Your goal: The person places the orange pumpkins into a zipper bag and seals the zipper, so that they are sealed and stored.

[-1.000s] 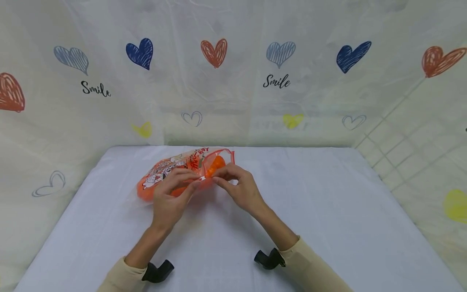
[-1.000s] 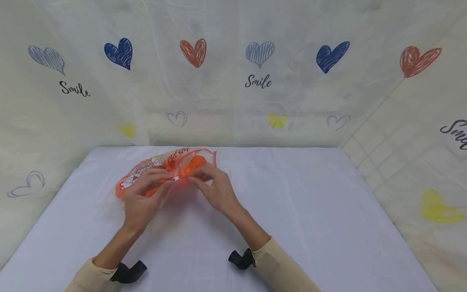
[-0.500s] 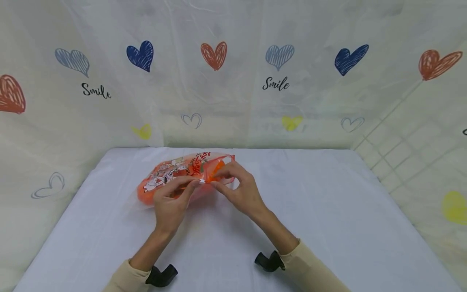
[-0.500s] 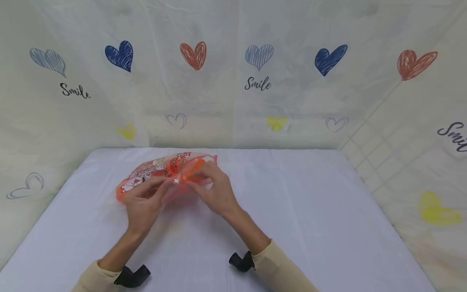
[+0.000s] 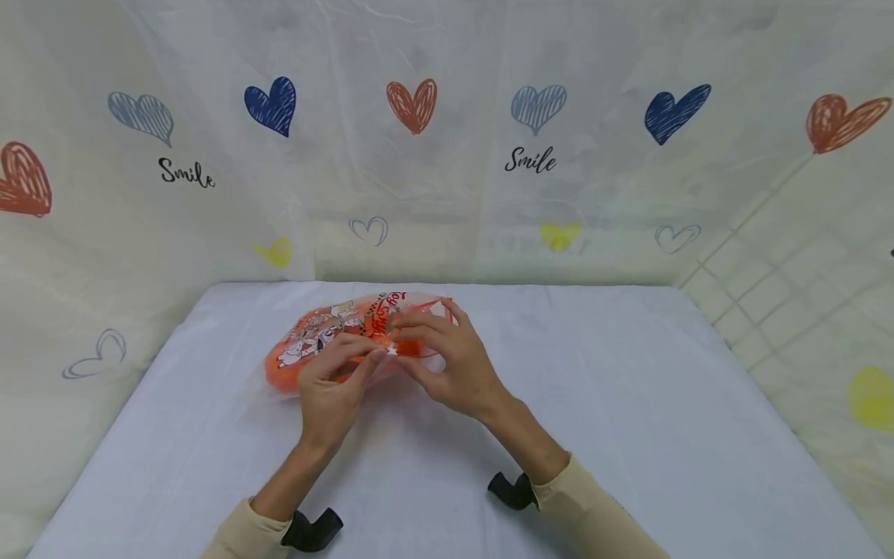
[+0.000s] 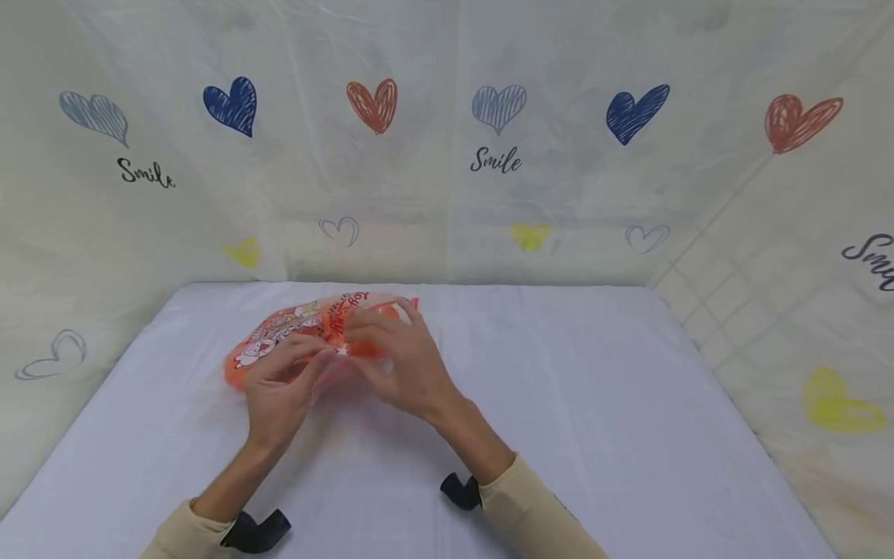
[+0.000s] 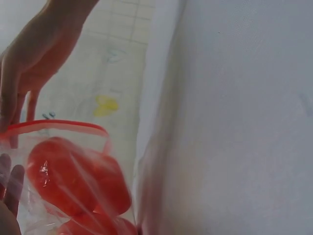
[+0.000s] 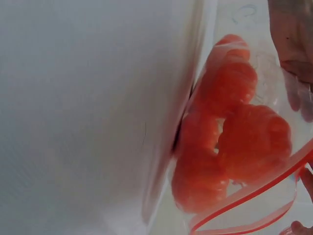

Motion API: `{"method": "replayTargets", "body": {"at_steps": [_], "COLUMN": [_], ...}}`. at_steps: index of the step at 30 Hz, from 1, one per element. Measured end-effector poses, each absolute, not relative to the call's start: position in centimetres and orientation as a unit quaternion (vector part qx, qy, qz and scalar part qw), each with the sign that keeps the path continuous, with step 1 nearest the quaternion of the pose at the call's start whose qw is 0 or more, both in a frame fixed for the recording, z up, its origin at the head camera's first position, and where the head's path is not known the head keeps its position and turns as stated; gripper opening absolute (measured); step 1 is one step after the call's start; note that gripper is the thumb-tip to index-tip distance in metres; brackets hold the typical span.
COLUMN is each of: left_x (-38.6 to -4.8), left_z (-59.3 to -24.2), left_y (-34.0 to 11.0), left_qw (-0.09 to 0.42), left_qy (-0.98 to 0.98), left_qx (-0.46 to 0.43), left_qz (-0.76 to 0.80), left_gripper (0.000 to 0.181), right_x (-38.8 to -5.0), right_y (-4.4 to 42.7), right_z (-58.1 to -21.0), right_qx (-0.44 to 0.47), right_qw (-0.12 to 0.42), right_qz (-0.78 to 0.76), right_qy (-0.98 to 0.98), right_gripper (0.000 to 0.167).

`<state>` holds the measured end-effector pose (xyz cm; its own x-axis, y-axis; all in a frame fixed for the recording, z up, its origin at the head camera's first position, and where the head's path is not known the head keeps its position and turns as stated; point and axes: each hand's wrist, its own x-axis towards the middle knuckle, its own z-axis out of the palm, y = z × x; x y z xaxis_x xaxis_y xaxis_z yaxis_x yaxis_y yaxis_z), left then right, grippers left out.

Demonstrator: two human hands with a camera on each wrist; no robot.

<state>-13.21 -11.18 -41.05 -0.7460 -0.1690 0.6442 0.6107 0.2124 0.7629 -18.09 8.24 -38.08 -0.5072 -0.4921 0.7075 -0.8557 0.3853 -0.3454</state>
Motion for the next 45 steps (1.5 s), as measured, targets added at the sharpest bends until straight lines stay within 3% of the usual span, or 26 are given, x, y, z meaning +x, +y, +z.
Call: {"method": "replayTargets", "body": {"at_steps": [7, 21, 35, 45], "left_x": [-13.1, -12.9, -12.7, -12.7], "left_z": [-41.1, -41.0, -40.9, -40.8], "left_y": [-11.3, -11.4, -11.9, -12.1], "left_qw": [0.322, 0.336, 0.314, 0.325], "left_qy": [-0.706, -0.698, -0.690, -0.695], "left_qx": [-0.144, -0.119, -0.111, -0.105], "left_qz": [-0.614, -0.621, -0.643, -0.633], "left_gripper": [0.015, 0.015, 0.015, 0.013], "right_x": [-18.7, -19.0, -21.3, -21.9], "right_y": [8.4, 9.7, 11.4, 11.3], "right_z": [-38.0, -38.1, -39.7, -40.0], "right_qx": [0.452, 0.459, 0.443, 0.457], "right_qw": [0.273, 0.219, 0.245, 0.289], "right_qz": [0.284, 0.307, 0.256, 0.239], "right_qy": [-0.800, -0.804, -0.823, -0.806], "right_gripper": [0.013, 0.023, 0.022, 0.020]}}
